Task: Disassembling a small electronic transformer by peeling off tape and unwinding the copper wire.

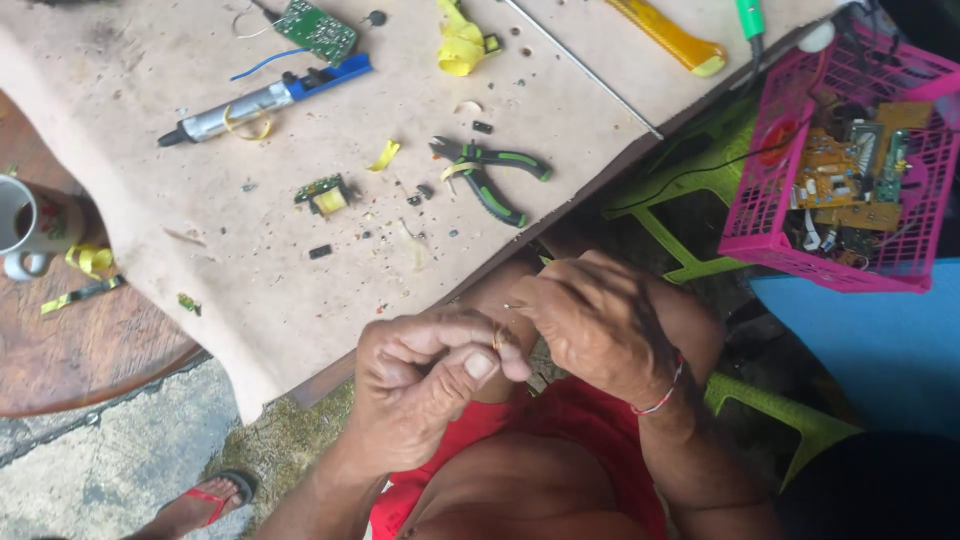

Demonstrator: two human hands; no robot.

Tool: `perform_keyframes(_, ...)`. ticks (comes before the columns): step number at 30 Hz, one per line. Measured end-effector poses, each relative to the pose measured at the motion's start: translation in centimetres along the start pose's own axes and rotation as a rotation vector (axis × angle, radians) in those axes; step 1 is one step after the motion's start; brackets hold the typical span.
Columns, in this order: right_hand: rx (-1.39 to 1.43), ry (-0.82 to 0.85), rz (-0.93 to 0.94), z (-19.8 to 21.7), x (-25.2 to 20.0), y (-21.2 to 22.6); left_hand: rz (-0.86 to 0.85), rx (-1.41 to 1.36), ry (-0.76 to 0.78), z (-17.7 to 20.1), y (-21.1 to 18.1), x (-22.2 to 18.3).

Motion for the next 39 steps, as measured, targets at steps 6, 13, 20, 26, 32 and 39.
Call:
perform_keyframes(6, 0.028, 0.022, 0.143, 2.1, 0.6, 3.2, -0.332, 0.593, -0.178, 1.5, -3.8, 0.2)
perform_keyframes(13, -0.248, -0.152, 0.046, 5.1, 0.3, 0.4, -0.078, 0.305, 0.021, 0.2, -2.3, 0.4)
perform_keyframes(20, -0.047, 0.048, 0.101, -0.5, 1.4, 3.6, -0.236, 0.391, -0.133, 1.8, -4.5, 0.0)
perform_keyframes(26, 0.083, -0.037, 0.035, 3.3, -1.4, -0.1, -0.14, 0.662, 0.127, -0.8, -3.8, 0.7)
perform_keyframes(32, 0.531, -0.049, -0.091, -0.5, -1.9, -3.5, -0.024, -0.464, 0.124, -0.5, 0.0, -0.9)
perform_keyframes(39, -0.033, 0.134, 0.054, 0.7, -0.8, 2.0, -0.266, 0.582, -0.107, 1.1, -2.2, -0.3)
Point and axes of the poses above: each hand's wrist, its own x-axis towards the middle knuckle, its own z-axis out of the back of the hand, y = z × x, the point moved 10 cm from there along x, towards the middle knuckle, and after that the axes turned 11 degrees about y, right-handed, at the moved point
